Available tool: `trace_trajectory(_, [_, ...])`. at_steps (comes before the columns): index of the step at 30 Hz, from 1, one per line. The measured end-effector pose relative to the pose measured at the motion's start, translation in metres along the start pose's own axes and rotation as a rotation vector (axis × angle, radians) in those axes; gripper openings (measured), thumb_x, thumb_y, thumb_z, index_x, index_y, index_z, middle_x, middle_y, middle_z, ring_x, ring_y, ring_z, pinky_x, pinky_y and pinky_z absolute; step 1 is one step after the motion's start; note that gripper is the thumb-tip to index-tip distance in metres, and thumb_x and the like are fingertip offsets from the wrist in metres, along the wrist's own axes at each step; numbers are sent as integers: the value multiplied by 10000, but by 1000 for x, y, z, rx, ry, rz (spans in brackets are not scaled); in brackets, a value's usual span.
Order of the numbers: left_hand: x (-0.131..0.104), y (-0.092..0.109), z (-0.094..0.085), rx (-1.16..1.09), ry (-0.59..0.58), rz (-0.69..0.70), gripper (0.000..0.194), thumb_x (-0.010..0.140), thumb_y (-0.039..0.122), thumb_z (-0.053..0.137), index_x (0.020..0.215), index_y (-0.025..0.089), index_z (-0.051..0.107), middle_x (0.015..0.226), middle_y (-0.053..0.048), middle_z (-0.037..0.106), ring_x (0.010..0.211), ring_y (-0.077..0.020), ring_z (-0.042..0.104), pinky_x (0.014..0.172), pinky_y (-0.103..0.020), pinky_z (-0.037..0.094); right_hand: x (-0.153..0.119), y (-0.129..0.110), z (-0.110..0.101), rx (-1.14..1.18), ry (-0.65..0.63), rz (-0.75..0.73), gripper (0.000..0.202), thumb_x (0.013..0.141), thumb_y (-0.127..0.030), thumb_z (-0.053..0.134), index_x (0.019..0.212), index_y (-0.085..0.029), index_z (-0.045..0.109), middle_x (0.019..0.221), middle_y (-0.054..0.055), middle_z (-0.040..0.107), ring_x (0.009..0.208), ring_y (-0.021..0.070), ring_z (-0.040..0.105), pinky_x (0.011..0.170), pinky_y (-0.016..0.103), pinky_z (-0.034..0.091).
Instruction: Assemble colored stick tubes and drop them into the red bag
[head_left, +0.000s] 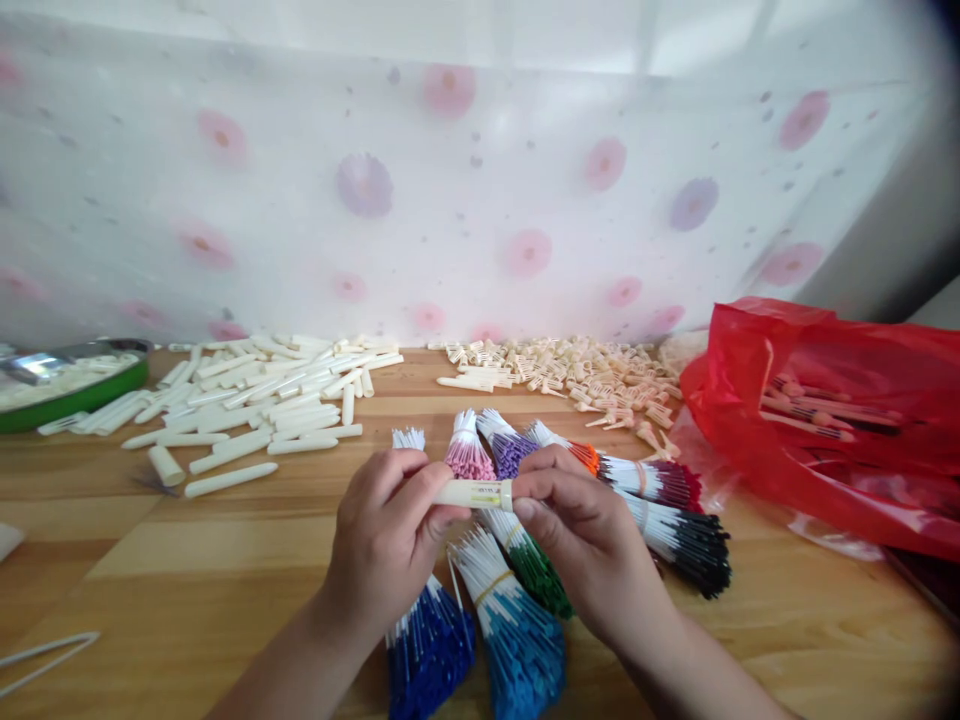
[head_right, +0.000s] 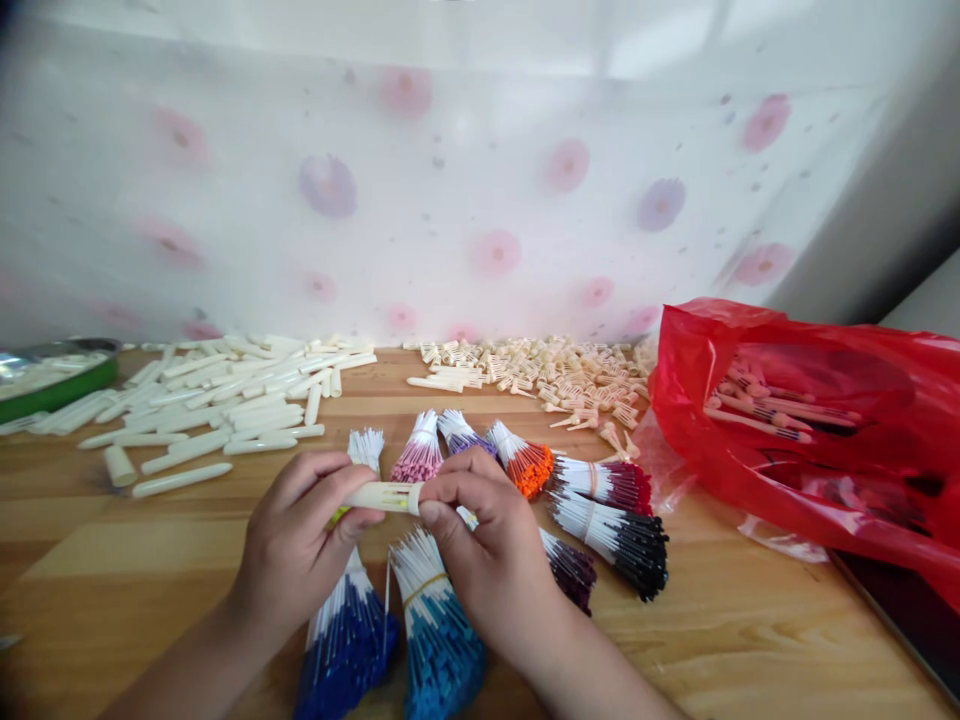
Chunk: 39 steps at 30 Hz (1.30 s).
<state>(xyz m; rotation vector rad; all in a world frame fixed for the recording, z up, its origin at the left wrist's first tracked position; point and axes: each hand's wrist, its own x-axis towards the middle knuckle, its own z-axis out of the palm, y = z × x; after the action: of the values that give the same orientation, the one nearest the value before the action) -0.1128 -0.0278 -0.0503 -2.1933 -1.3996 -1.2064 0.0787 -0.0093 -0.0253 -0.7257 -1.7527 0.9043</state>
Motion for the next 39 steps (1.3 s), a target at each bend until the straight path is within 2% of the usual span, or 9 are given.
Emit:
trace_trajectory(5, [1, -4, 0, -68, -10, -67, 203, 889, 349, 504, 945, 178, 600, 907, -59, 532, 840, -197, 534, 737, -301, 428, 0, 10, -7, 106, -10, 43, 118, 836, -222, 586, 841, -231, 703, 854, 14, 578, 813, 130, 568, 726, 253, 463])
trace_trajectory(8, [5, -20, 2, -48, -13, -321, 230, 914, 346, 431, 856, 167, 563, 820, -38, 537, 777, -183, 534, 673, -278, 417, 12, 23, -15, -26, 81, 104, 170, 849, -279, 550, 892, -204, 697, 883, 36, 633, 836, 151, 600, 743, 273, 475])
trace_trajectory(12, [9, -42, 4, -22, -105, -641, 263, 894, 412, 430, 773, 193, 513, 706, 9, 539, 655, -166, 525, 555, -248, 370, 43, 36, -15, -577, -226, 248, 219, 859, -223, 478, 889, -162, 686, 867, 43, 697, 791, 143, 629, 701, 228, 455])
trace_trajectory(17, [9, -39, 6, 58, -304, -440, 80, 799, 206, 527, 753, 186, 589, 750, -16, 586, 725, -184, 547, 615, -268, 386, 76, 46, 10, -881, -439, 313, 211, 825, -217, 512, 753, -158, 702, 776, 67, 710, 736, 180, 636, 641, 251, 418])
trace_trajectory(20, [6, -30, 10, 43, -414, -262, 243, 733, 71, 522, 845, 232, 665, 909, -30, 642, 891, -213, 546, 753, -308, 401, 87, 52, 25, -1034, -503, 381, 246, 847, -322, 533, 798, -140, 691, 848, 112, 703, 813, 226, 643, 691, 308, 450])
trace_trajectory(24, [-1, -26, 18, 167, -536, -138, 419, 786, 129, 513, 1148, 317, 607, 1308, -40, 538, 1103, -300, 473, 875, -434, 377, 95, 58, 34, -1152, -599, 454, 283, 878, -394, 550, 973, -140, 629, 973, 70, 660, 873, 187, 627, 780, 376, 497])
trace_trajectory(26, [-3, -27, 21, 185, -564, -132, 442, 816, 150, 491, 1214, 329, 561, 1360, -37, 499, 1167, -306, 440, 948, -481, 332, 97, 61, 34, -1180, -645, 478, 259, 893, -363, 547, 1023, -147, 607, 1021, 55, 639, 891, 174, 620, 798, 382, 509])
trace_trajectory(32, [-3, -25, 21, 170, -617, -128, 395, 857, 154, 437, 1204, 284, 571, 1147, -76, 629, 1063, -272, 507, 917, -440, 360, 97, 68, 37, -1238, -655, 532, 253, 910, -314, 532, 1102, -156, 575, 1102, 69, 607, 933, 183, 612, 800, 382, 521])
trace_trajectory(39, [-4, -20, 22, 196, -609, -152, 345, 863, 158, 424, 1130, 256, 618, 1046, -107, 641, 1033, -294, 513, 910, -471, 339, 96, 61, 50, -1265, -624, 542, 272, 906, -312, 538, 1130, -159, 563, 1141, 75, 591, 972, 196, 600, 826, 402, 512])
